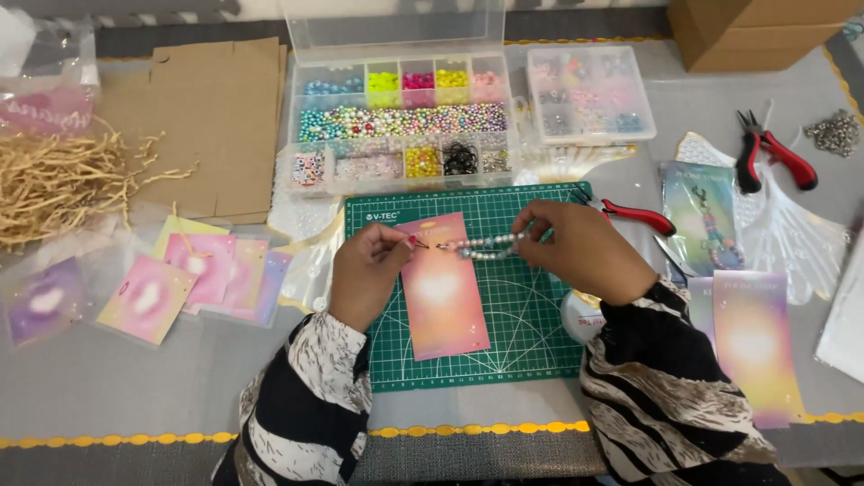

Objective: The person places a beaded strap onto a decorative backing card, secures it, and سپس puts the assembly into a small plastic bag.

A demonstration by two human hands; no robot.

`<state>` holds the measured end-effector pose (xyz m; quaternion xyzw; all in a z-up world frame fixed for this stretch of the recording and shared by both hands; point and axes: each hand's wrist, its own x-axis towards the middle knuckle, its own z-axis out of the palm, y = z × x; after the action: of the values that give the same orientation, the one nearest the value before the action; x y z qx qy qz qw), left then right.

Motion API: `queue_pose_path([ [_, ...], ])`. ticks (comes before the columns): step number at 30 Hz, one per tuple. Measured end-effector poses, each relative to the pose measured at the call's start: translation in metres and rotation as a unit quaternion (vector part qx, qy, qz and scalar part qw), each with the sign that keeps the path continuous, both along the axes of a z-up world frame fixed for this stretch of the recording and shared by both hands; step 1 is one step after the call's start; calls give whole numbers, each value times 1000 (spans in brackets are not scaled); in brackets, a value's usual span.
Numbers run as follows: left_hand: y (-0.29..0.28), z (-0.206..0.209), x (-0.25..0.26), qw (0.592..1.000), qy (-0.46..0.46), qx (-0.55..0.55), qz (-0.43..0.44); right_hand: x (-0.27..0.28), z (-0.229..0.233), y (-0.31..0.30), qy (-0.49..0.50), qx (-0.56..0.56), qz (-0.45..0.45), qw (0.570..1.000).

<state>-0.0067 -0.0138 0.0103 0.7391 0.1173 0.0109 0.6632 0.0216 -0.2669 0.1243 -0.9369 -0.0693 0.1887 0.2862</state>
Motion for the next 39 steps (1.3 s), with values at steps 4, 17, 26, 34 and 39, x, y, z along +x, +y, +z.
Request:
queue_pose_path([
  [4,-3,5,-1,1000,-15,-12,-8,-3,5,9,-47,84,-35,995],
  [17,-5,2,-1,998,-26,25,-44,5,-89,42,79,618,-93,776],
  [26,-7,-8,5,995,-33,78,-43,5,-76,56,-166,248,40,953],
  [34,-5,-3,7,995,-9,92,-45,1,-76,71,-193,242,97,946],
  [39,-4,-10,11,995,-3,91,-45,-3,-74,82,-214,242,58,944],
])
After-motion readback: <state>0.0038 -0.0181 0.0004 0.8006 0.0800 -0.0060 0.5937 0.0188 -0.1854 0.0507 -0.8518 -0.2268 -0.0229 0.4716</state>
